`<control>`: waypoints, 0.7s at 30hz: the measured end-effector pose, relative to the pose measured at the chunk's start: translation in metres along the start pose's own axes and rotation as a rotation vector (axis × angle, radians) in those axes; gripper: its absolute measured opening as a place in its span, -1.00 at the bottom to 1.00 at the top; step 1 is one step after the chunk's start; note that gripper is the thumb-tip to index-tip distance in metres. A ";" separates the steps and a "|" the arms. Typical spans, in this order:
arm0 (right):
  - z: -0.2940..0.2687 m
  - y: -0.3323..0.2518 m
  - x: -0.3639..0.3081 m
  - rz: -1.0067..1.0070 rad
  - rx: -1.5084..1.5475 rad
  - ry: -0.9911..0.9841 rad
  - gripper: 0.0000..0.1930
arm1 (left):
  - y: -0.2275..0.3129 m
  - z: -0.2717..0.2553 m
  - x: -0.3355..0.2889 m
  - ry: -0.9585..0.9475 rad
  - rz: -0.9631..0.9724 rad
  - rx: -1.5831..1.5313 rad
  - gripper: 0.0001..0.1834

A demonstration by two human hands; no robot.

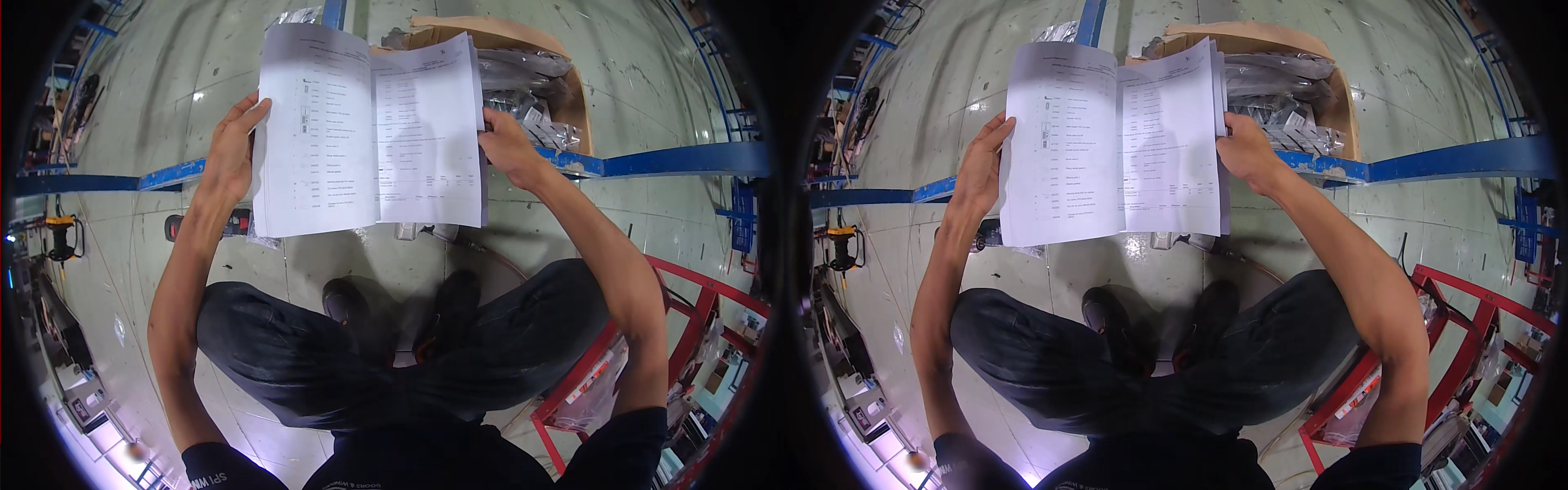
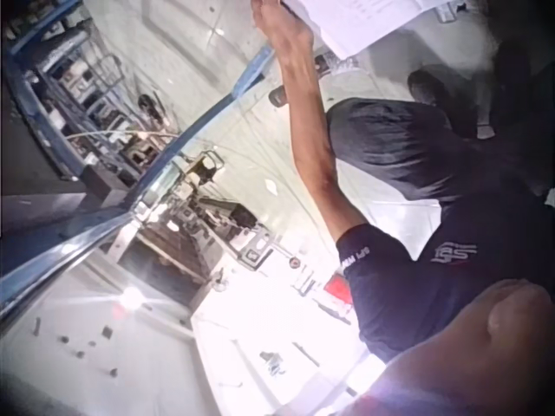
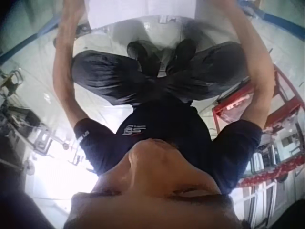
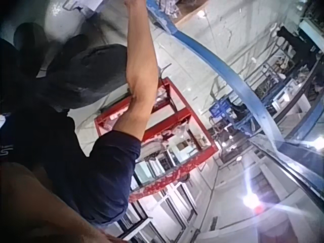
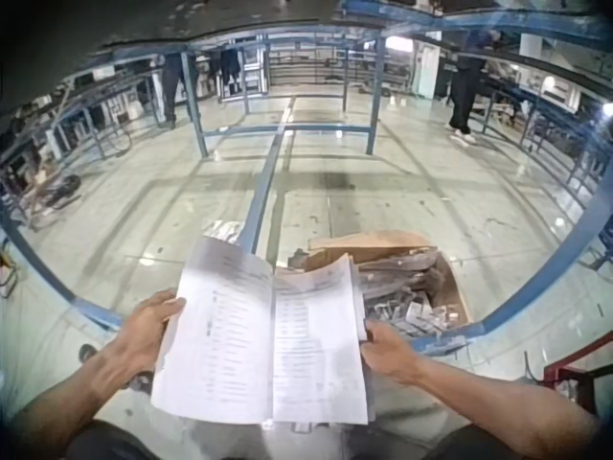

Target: The person sorts metal parts from a box by hand, cross-referencing them with a technical manual.

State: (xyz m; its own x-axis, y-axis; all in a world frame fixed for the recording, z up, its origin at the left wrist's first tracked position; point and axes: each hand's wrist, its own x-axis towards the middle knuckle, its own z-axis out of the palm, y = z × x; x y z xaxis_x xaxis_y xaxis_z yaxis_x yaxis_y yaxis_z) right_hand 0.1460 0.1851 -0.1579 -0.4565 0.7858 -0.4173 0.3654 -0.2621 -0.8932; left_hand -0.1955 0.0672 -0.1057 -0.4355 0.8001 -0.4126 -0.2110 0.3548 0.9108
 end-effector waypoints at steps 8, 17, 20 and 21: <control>0.001 0.003 0.003 -0.008 -0.002 -0.015 -0.70 | 0.007 0.010 -0.009 -0.130 -0.077 -0.134 -0.56; 0.002 0.002 0.005 -0.010 -0.039 -0.024 -0.71 | -0.003 0.016 0.003 -0.120 0.001 -0.069 -0.53; 0.013 0.006 0.009 -0.040 -0.019 -0.058 -0.70 | -0.014 0.046 -0.002 -0.074 0.057 0.072 -0.52; 0.021 0.003 0.012 -0.031 -0.078 -0.080 -0.73 | -0.025 0.055 0.001 -0.172 0.056 0.174 -0.52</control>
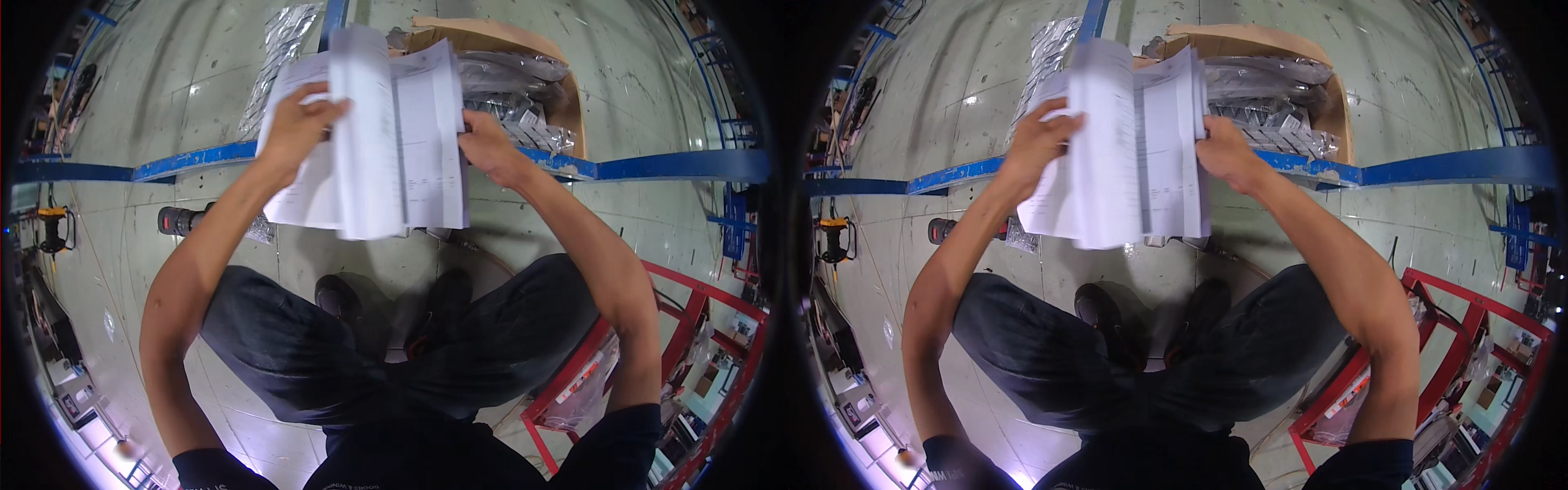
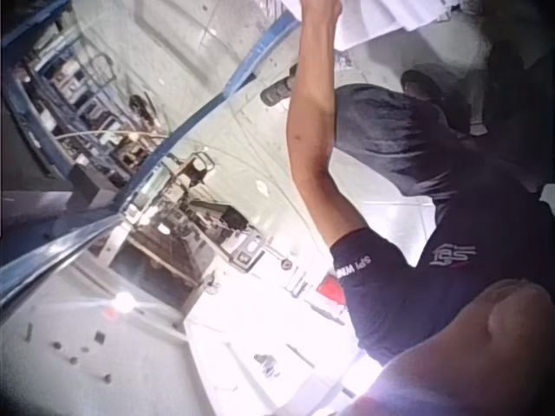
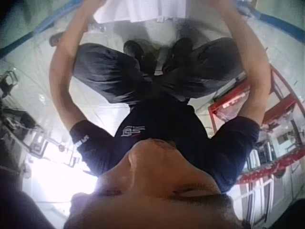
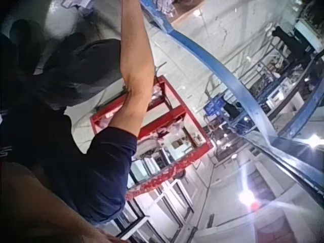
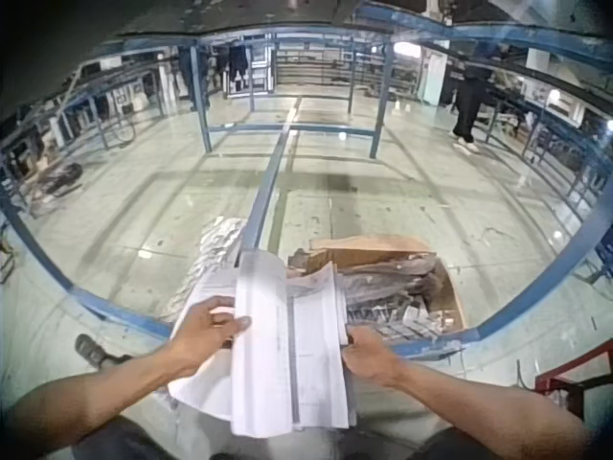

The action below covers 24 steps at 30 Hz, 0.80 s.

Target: The person sorts metal parts from a box by hand, cross-referencing them with a technical manual.

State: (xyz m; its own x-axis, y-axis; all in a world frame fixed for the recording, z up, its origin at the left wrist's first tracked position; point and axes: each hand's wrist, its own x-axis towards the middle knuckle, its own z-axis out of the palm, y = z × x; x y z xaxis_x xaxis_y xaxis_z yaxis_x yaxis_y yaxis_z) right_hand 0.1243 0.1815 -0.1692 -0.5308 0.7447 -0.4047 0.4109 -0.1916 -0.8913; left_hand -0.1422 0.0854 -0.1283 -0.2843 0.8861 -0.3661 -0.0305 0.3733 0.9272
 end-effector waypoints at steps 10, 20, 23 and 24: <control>-0.011 0.010 -0.008 0.051 -0.006 -0.061 -0.69 | 0.002 -0.010 0.012 0.213 -0.071 0.067 -0.42; -0.019 0.011 -0.007 0.126 0.104 0.067 -0.70 | -0.004 -0.092 0.001 0.236 -0.007 -0.005 -0.48; -0.022 0.014 -0.007 0.123 0.078 0.077 -0.70 | -0.003 -0.078 0.004 0.227 0.013 0.026 -0.50; -0.022 0.015 -0.007 0.127 0.105 0.072 -0.70 | 0.000 -0.071 0.002 0.192 0.001 -0.047 -0.48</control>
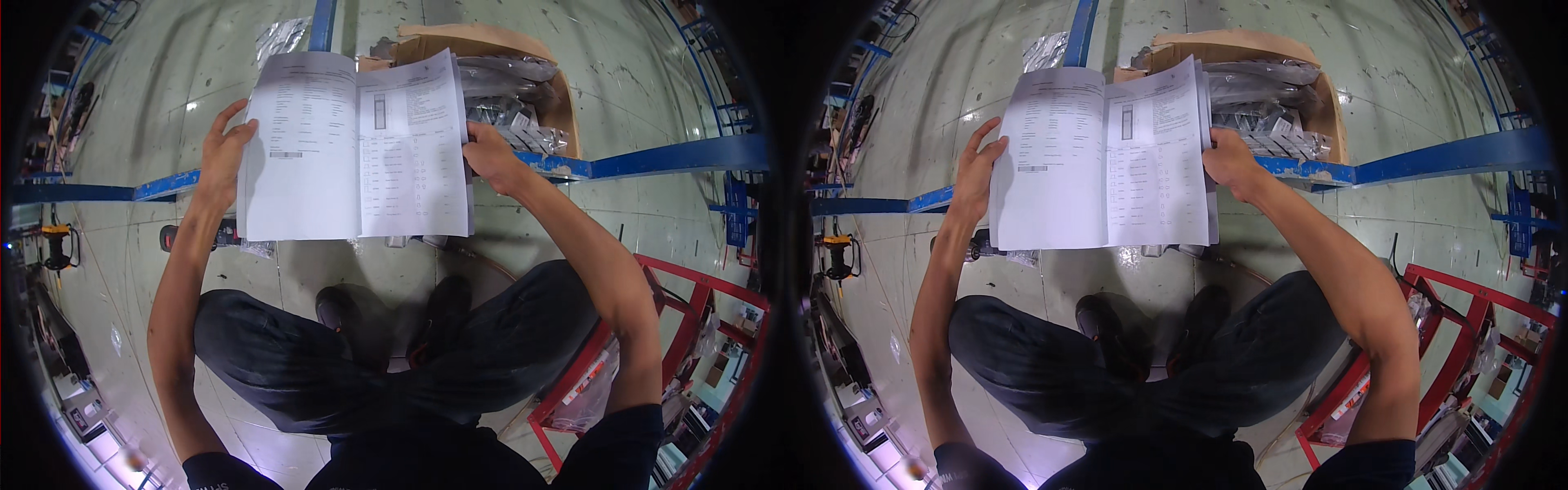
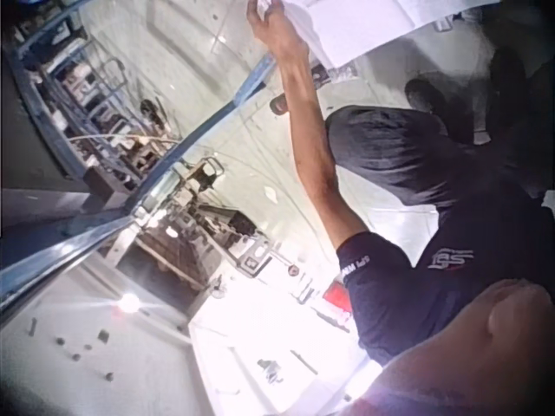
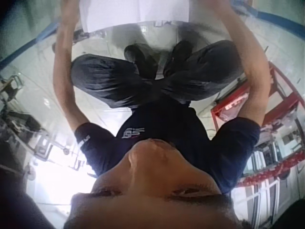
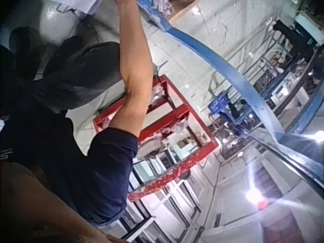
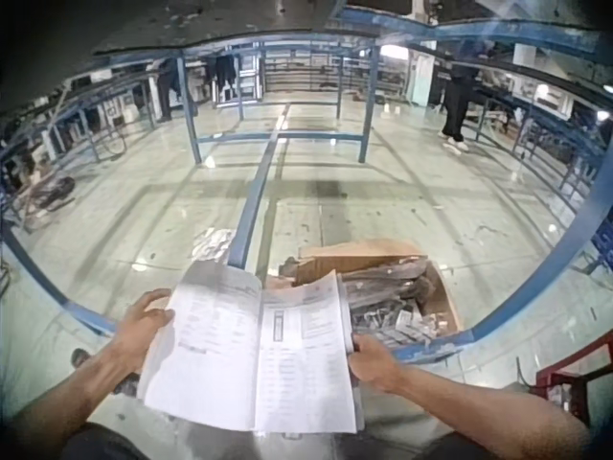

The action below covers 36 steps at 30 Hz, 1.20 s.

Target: The person sorts metal parts from a box by hand, cross-referencing them with a technical manual.

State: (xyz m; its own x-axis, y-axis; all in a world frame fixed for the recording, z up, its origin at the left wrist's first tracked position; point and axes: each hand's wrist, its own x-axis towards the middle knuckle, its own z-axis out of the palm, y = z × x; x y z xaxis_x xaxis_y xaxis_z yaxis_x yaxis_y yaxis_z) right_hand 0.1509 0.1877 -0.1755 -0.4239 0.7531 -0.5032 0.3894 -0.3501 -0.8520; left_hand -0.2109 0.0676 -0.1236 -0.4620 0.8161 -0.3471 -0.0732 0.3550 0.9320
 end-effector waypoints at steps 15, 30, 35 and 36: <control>0.027 -0.012 0.004 -0.016 -0.050 -0.120 -0.69 | -0.001 0.075 -0.005 -0.421 -0.204 0.043 -0.59; 0.016 -0.006 0.014 -0.033 -0.058 -0.027 -0.73 | -0.009 -0.055 0.018 0.047 -0.060 -0.092 -0.50; 0.014 -0.009 0.010 0.009 -0.067 -0.026 -0.73 | -0.004 -0.028 0.013 0.111 -0.071 0.021 -0.56; 0.013 -0.009 0.009 0.025 -0.070 -0.027 -0.73 | -0.002 -0.023 0.012 0.109 -0.058 0.033 -0.56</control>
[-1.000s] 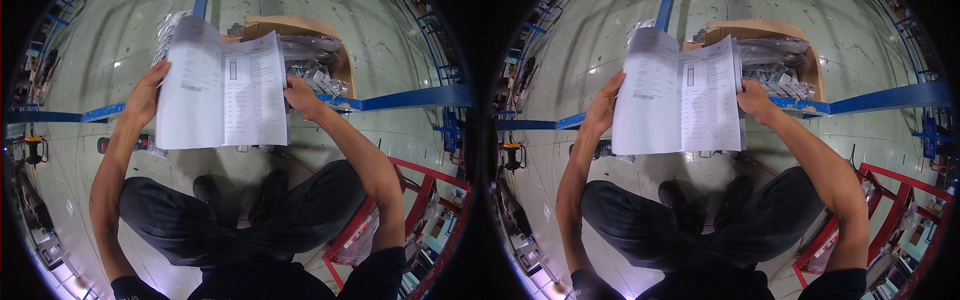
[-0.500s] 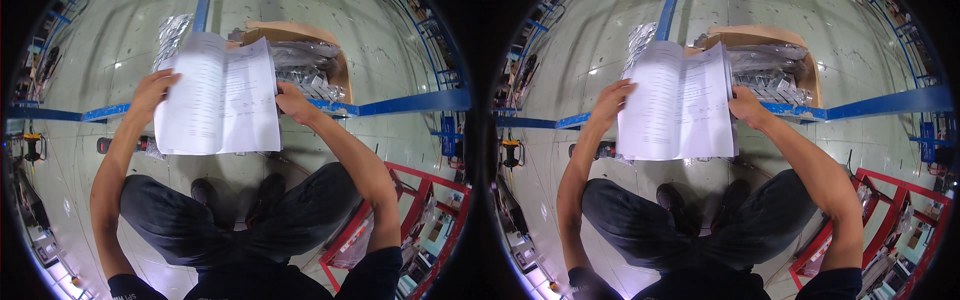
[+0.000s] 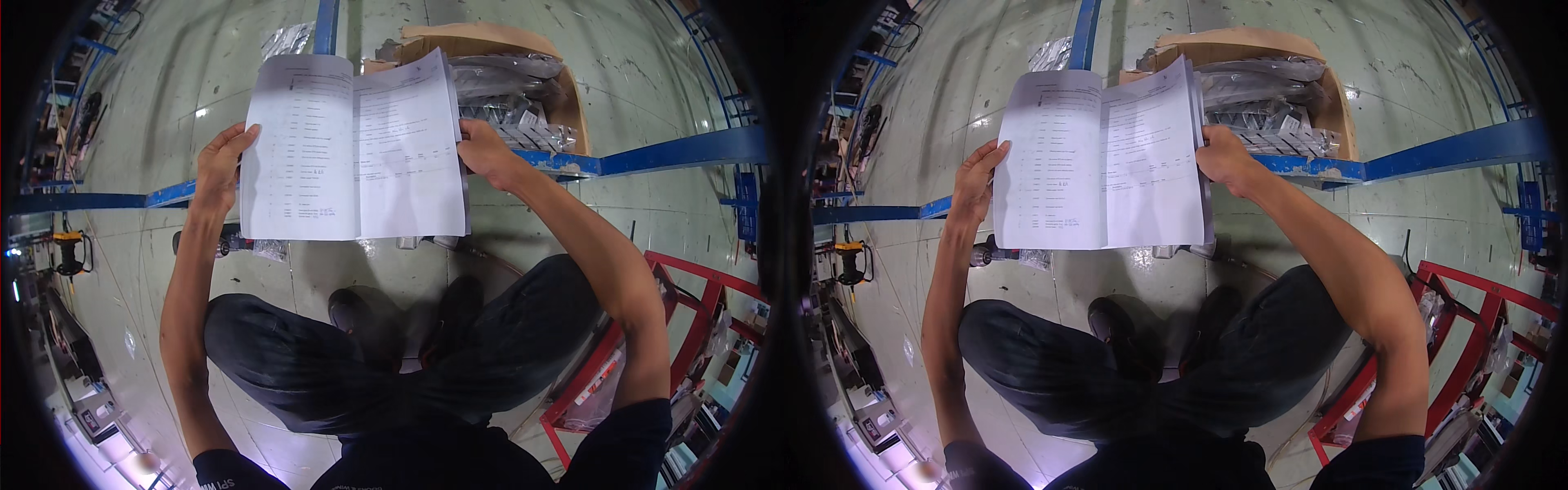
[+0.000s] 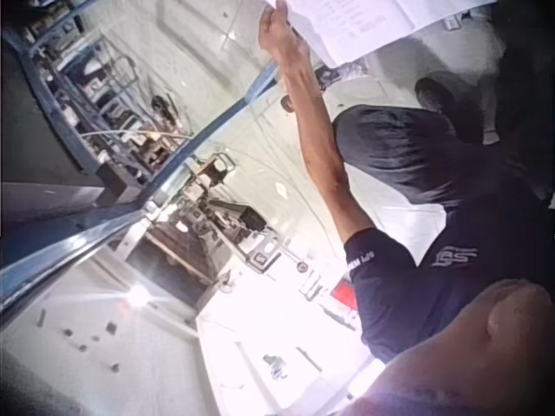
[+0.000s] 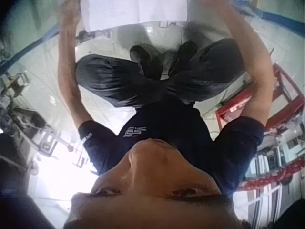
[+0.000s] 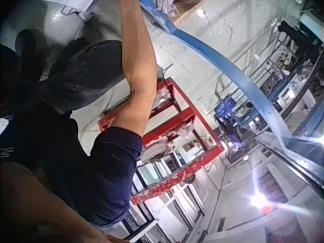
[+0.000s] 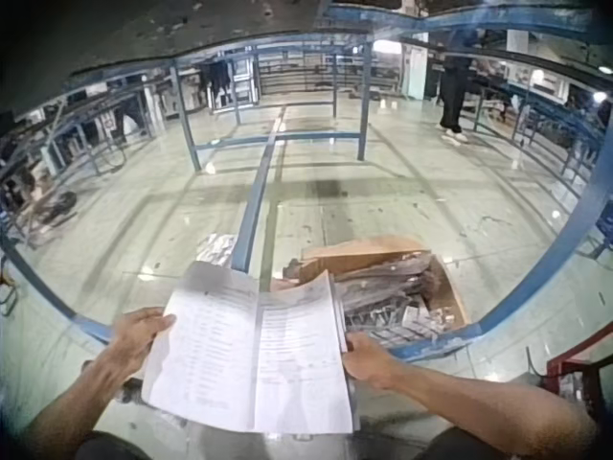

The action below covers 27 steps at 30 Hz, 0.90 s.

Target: The person sorts metal parts from a box by hand, cross-referencing them with a technical manual.

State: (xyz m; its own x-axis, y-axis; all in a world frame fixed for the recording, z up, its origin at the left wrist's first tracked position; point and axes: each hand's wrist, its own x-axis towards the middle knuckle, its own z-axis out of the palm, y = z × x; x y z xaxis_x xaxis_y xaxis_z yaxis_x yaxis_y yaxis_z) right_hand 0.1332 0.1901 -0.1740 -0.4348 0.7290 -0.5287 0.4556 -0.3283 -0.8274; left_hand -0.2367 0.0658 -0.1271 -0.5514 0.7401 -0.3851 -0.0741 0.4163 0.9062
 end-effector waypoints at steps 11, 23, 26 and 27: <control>0.010 -0.004 0.004 -0.046 0.026 -0.044 -0.73 | 0.000 0.100 -0.028 -0.470 -0.118 -0.013 -0.48; -0.007 0.007 -0.003 -0.072 0.096 -0.059 -0.65 | -0.025 -0.015 0.012 -0.058 -0.062 0.048 -0.64; -0.007 0.008 0.002 -0.107 0.048 -0.022 -0.66 | -0.029 -0.008 0.007 0.047 -0.014 0.018 -0.62; -0.004 0.007 0.004 -0.139 0.032 -0.010 -0.66 | -0.029 -0.003 0.002 0.105 0.087 0.043 -0.60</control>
State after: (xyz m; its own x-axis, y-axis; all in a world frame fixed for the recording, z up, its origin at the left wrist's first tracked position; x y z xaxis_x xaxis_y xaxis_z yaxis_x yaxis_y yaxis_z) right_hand 0.1378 0.1929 -0.1807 -0.4999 0.7630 -0.4098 0.3651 -0.2434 -0.8986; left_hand -0.2382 0.0542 -0.1536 -0.6384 0.7158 -0.2831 0.0123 0.3772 0.9261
